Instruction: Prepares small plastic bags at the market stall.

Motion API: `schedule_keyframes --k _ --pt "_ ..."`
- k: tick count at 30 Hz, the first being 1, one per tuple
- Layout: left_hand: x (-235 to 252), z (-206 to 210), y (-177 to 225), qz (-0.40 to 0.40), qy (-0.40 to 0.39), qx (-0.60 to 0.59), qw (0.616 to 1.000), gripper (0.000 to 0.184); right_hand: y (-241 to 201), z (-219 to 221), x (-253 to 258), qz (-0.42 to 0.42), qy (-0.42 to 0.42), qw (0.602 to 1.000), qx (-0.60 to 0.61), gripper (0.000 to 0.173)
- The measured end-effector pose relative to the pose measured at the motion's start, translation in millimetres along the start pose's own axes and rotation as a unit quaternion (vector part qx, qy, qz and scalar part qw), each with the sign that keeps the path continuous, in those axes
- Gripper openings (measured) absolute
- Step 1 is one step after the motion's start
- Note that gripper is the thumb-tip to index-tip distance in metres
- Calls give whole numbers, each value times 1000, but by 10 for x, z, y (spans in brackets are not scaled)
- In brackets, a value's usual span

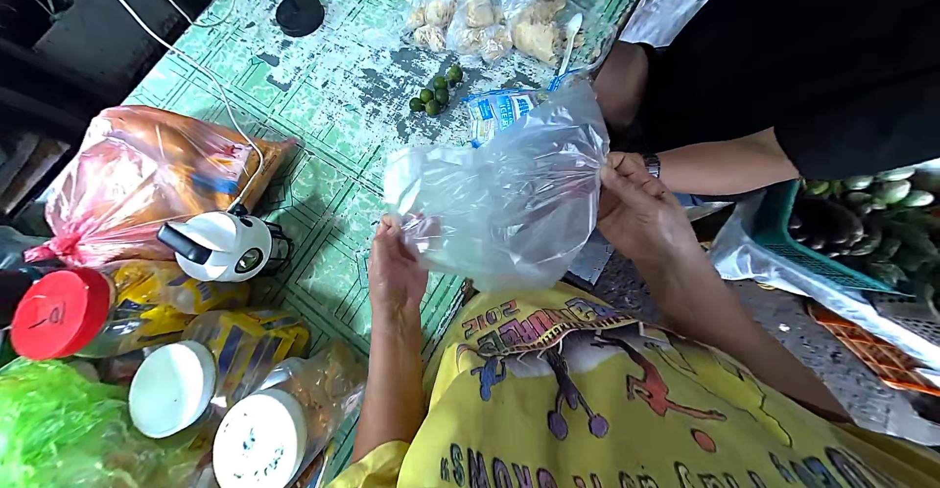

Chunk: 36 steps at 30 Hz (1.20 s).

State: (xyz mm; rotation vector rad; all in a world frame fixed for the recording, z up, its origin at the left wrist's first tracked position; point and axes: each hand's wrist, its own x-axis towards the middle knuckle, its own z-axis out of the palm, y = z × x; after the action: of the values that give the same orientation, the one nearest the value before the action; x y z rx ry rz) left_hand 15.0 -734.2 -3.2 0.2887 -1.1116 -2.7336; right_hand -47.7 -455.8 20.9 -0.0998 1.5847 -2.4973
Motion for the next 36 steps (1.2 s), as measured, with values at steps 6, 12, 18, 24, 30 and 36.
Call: schedule_keyframes --k 6,12,18,24,30,36 --pt "47 -429 237 104 184 82 974 44 27 -99 194 -25 22 992 121 26" --pt "106 -960 586 292 117 -58 948 46 87 -115 330 -8 -44 983 -178 16" --pt "-105 -45 758 173 -53 359 916 19 136 28 367 -4 -128 939 -319 8" --pt "239 512 120 64 -334 502 795 56 -55 214 366 -61 -370 883 -283 9" --pt "305 567 75 92 -276 545 786 12 -102 119 313 -68 -200 904 -371 16" --pt "299 674 -9 159 -227 622 732 11 -145 509 215 14 -171 882 -438 86"
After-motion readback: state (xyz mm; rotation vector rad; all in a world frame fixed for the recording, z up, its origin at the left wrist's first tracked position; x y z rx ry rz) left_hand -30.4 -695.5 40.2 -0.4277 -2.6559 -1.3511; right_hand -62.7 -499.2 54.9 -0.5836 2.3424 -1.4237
